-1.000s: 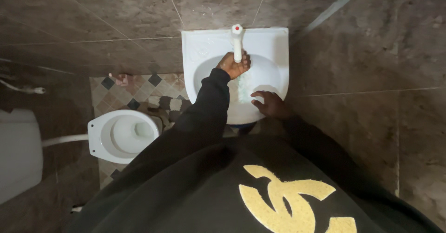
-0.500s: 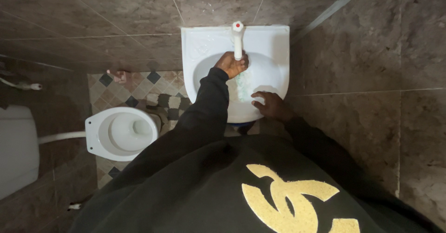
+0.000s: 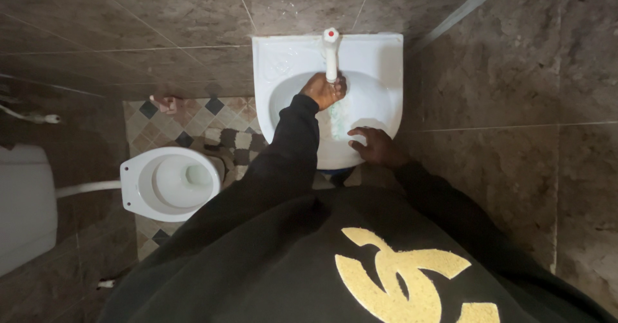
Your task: The person scrubs a white wall-mounted sink with a soapy cloth, then rinses the sink and their hands under running water from the faucet. The person wipes the sink basin and surrounding surfaces, then rinses the cloth and hands.
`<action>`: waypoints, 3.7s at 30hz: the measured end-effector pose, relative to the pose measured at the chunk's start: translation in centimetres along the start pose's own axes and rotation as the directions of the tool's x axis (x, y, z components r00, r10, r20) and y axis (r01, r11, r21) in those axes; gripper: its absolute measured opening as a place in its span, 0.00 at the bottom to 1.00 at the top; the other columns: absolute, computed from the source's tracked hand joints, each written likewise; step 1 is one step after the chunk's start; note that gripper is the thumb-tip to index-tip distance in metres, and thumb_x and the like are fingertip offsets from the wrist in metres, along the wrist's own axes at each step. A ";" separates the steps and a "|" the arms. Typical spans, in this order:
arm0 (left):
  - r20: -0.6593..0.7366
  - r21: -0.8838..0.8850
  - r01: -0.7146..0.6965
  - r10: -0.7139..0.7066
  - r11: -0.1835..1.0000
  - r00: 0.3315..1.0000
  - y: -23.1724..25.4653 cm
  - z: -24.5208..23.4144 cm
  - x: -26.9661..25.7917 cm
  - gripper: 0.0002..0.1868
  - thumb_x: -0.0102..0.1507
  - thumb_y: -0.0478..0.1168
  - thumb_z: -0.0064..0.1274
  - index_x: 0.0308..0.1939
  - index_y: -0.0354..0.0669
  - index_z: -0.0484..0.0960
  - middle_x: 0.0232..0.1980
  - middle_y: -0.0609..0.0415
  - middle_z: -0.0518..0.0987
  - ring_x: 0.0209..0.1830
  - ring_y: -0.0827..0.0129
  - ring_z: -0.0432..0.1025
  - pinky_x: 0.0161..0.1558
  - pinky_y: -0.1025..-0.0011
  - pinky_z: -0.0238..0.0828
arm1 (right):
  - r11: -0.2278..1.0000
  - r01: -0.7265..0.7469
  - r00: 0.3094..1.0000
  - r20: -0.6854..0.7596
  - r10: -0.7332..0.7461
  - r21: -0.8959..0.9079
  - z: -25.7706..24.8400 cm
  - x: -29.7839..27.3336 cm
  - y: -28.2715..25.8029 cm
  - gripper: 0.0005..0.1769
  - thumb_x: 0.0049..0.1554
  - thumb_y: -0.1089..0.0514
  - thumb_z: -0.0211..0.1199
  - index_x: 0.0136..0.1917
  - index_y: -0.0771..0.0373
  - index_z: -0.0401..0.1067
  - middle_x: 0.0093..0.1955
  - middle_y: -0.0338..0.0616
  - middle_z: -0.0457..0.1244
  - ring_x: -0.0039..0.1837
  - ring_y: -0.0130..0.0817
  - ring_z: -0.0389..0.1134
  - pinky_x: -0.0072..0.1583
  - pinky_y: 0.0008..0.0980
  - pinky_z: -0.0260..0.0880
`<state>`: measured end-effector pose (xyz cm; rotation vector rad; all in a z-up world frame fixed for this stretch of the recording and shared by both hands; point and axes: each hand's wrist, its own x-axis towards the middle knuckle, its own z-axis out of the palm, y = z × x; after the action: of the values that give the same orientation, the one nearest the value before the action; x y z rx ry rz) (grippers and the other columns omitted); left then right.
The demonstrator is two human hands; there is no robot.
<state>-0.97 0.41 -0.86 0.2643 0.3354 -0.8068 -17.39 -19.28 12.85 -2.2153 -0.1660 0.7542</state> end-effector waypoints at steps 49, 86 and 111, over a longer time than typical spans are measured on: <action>-0.350 0.569 -0.024 0.268 0.822 0.897 3.7 -4.0 0.0 0.11 0.70 0.40 0.45 0.49 0.35 0.78 0.39 0.49 0.81 0.37 0.63 0.79 0.46 0.64 0.81 | 0.524 0.520 0.814 0.206 -0.544 -0.675 1.1 4.5 -1.8 0.23 0.52 0.58 0.65 0.60 0.66 0.75 0.80 0.59 0.50 0.84 0.58 0.40 0.76 0.62 0.47; 0.148 -0.011 0.056 -0.053 0.998 0.988 0.7 1.5 0.2 0.08 0.67 0.37 0.44 0.34 0.39 0.71 0.28 0.51 0.68 0.28 0.62 0.63 0.34 0.66 0.63 | 0.617 0.409 0.912 0.286 -0.293 -0.672 -0.6 2.8 -5.3 0.32 0.58 0.58 0.59 0.75 0.59 0.62 0.86 0.52 0.36 0.86 0.49 0.32 0.78 0.57 0.41; 0.076 0.426 0.240 -0.299 0.872 0.951 -3.4 11.7 -8.6 0.12 0.74 0.39 0.38 0.36 0.46 0.69 0.30 0.61 0.66 0.27 0.75 0.61 0.31 0.74 0.63 | 0.650 0.412 0.911 0.273 -0.309 -0.638 4.5 10.2 3.5 0.16 0.69 0.55 0.50 0.67 0.57 0.70 0.70 0.43 0.63 0.75 0.35 0.63 0.77 0.33 0.60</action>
<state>-6.84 -0.35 12.83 0.5642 0.0632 -1.1688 -12.07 -15.31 3.26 -2.6750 -1.0988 0.6801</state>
